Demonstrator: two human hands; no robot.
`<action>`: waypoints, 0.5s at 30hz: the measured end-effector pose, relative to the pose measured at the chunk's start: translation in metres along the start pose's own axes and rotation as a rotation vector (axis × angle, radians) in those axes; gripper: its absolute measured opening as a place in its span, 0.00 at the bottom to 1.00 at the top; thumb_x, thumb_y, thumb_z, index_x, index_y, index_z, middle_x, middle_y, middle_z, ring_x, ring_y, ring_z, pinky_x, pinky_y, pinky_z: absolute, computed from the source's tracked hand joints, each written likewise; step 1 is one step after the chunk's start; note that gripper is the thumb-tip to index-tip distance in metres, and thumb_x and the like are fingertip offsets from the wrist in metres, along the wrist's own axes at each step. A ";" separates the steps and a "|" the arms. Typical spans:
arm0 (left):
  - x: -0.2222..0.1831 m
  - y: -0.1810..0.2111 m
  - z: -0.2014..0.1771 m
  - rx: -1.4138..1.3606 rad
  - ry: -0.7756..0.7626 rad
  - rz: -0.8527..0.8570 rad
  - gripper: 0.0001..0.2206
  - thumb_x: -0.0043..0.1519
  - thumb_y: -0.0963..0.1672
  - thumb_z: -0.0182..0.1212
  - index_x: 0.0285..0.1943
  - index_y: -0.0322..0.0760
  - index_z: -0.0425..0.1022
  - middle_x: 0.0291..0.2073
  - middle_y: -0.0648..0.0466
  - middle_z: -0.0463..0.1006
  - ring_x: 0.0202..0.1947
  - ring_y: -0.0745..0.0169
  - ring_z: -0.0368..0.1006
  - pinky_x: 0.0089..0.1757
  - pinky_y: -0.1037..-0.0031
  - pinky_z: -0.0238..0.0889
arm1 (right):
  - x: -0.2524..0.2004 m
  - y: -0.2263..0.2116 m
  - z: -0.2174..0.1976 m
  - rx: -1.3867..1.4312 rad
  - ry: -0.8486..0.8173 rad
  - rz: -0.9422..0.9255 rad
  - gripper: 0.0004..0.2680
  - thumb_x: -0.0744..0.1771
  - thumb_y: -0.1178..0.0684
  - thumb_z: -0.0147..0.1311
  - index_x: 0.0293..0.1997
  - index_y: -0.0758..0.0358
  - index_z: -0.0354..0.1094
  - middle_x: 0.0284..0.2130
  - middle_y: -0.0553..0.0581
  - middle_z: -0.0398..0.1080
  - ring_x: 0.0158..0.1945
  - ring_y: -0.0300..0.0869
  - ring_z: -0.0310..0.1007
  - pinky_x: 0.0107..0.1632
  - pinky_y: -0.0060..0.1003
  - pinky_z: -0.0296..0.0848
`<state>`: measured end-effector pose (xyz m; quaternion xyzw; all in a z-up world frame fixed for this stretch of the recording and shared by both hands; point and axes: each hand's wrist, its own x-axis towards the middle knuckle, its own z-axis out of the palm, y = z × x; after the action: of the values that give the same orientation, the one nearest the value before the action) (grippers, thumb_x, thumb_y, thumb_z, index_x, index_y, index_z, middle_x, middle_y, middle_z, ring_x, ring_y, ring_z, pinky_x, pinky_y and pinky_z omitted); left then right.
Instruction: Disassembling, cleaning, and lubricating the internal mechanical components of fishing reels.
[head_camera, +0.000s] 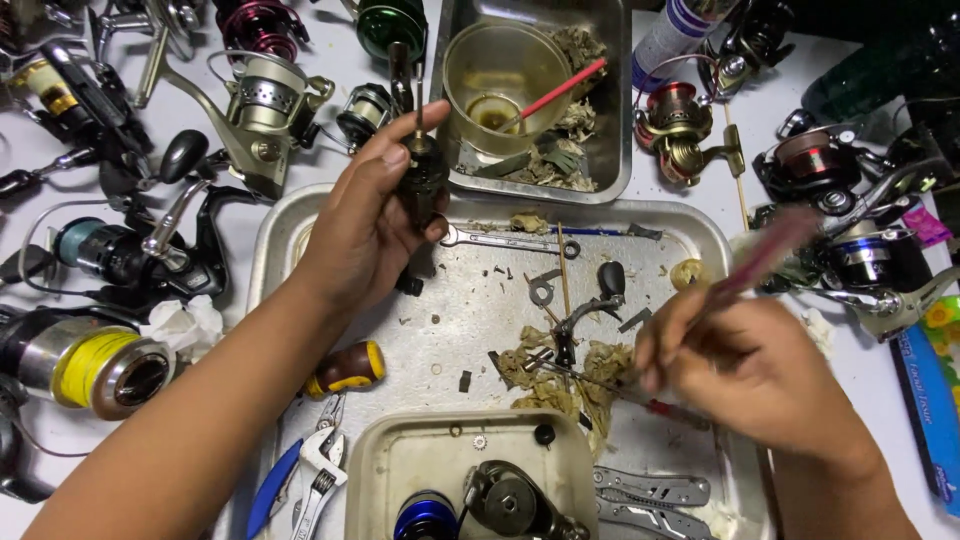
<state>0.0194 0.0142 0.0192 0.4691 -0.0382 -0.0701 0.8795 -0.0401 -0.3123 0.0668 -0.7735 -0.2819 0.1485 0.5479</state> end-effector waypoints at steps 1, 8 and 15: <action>-0.002 0.002 0.004 0.001 0.000 0.005 0.26 0.65 0.48 0.50 0.73 0.37 0.64 0.42 0.50 0.63 0.34 0.64 0.66 0.30 0.78 0.63 | 0.002 -0.003 0.001 -0.002 -0.001 -0.005 0.02 0.65 0.60 0.48 0.35 0.59 0.66 0.31 0.54 0.78 0.32 0.37 0.83 0.35 0.29 0.87; 0.004 -0.002 0.039 0.038 -0.121 0.004 0.19 0.66 0.46 0.49 0.66 0.41 0.68 0.70 0.33 0.57 0.40 0.61 0.63 0.30 0.81 0.64 | 0.033 -0.019 0.003 -0.120 0.466 -0.454 0.06 0.73 0.65 0.44 0.51 0.61 0.53 0.40 0.62 0.66 0.54 0.59 0.82 0.56 0.50 0.94; -0.003 -0.003 0.094 0.018 -0.145 -0.115 0.21 0.70 0.46 0.37 0.69 0.33 0.64 0.63 0.35 0.67 0.37 0.64 0.65 0.32 0.79 0.69 | 0.072 -0.009 0.018 -0.115 0.466 -0.731 0.10 0.71 0.71 0.41 0.51 0.62 0.48 0.46 0.75 0.70 0.57 0.59 0.77 0.59 0.49 0.87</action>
<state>0.0035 -0.0636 0.0693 0.4719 -0.0754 -0.1540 0.8648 0.0051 -0.2539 0.0742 -0.6650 -0.4137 -0.2495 0.5695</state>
